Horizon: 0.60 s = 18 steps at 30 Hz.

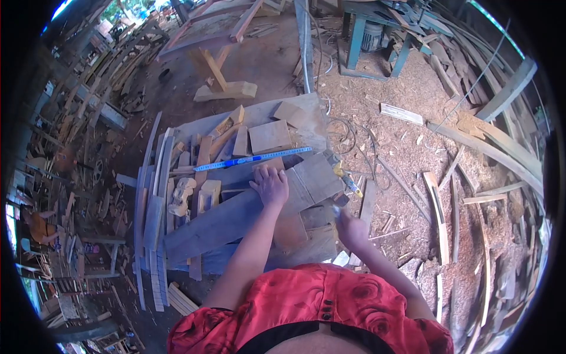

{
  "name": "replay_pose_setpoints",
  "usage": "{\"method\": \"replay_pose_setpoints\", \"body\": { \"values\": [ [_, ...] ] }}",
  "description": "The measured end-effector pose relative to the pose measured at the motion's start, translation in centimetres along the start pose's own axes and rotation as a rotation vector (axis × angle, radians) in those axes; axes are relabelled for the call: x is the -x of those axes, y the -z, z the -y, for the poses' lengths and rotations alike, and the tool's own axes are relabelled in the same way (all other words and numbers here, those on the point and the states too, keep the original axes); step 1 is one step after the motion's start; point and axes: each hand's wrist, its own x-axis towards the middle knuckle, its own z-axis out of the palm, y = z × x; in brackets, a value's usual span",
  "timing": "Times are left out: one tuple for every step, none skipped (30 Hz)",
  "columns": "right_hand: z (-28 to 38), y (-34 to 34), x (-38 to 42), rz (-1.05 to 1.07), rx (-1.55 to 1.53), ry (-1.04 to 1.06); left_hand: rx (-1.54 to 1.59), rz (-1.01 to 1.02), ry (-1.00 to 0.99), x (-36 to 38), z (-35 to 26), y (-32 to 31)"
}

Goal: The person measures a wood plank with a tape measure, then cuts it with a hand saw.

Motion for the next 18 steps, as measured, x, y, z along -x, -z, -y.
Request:
{"method": "replay_pose_setpoints", "body": {
  "values": [
    [1.3, -0.2, -1.5, -0.018, -0.026, 0.025, 0.021, -0.014, 0.008, 0.1, 0.1, -0.2],
    [2.3, -0.5, -2.5, -0.038, -0.053, 0.05, 0.04, -0.03, 0.014, 0.1, 0.3, -0.3],
    [2.6, -1.4, -3.2, -0.062, -0.068, 0.044, 0.034, -0.042, -0.012, 0.0, 0.4, -0.4],
    [2.9, -2.4, -4.0, -0.048, -0.031, 0.064, 0.062, -0.057, -0.004, 0.0, 0.4, -0.4],
    [2.9, -3.1, -4.3, -0.031, 0.006, 0.082, 0.09, -0.067, 0.004, 0.0, 0.5, -0.5],
    [3.1, -3.0, -4.2, -0.05, -0.008, 0.071, 0.084, -0.073, -0.021, -0.1, 0.5, -0.3],
    [3.2, -2.7, -3.8, -0.033, -0.029, 0.089, 0.095, -0.069, -0.018, -0.1, 0.4, -0.2],
    [3.1, -2.6, -3.2, -0.012, -0.047, 0.108, 0.107, -0.064, -0.01, -0.1, 0.3, -0.2],
    [2.3, -2.7, -2.4, -0.119, -0.049, 0.183, 0.104, -0.065, -0.021, -0.1, 0.2, -0.1],
    [1.7, -2.0, -1.6, -0.125, -0.053, 0.179, 0.079, -0.056, -0.014, -0.1, 0.0, 0.0],
    [1.1, -1.0, -0.6, -0.205, -0.141, 0.197, 0.054, -0.047, -0.005, 0.0, -0.1, 0.1],
    [0.2, -0.4, 0.3, -0.286, -0.229, 0.214, 0.053, -0.047, -0.011, 0.1, -0.3, 0.3],
    [-1.2, -0.5, 1.2, -0.277, -0.288, 0.138, 0.045, -0.034, -0.008, 0.1, -0.4, 0.3],
    [-2.9, -0.8, 2.3, -0.268, -0.348, 0.063, 0.036, -0.022, -0.007, 0.0, -0.5, 0.4],
    [-5.0, -1.3, 3.4, -0.267, -0.329, 0.055, 0.032, -0.022, -0.015, 0.0, -0.4, 0.3],
    [-6.8, -1.7, 4.5, -0.266, -0.313, 0.045, 0.026, -0.019, -0.006, 0.0, -0.3, 0.0],
    [-8.1, -1.9, 5.6, -0.274, -0.34, -0.008, 0.018, -0.015, 0.001, -0.1, -0.2, -0.3],
    [-9.2, -2.1, 6.8, -0.281, -0.37, -0.061, 0.007, -0.013, -0.01, -0.2, -0.4, -0.4]
  ]
}}
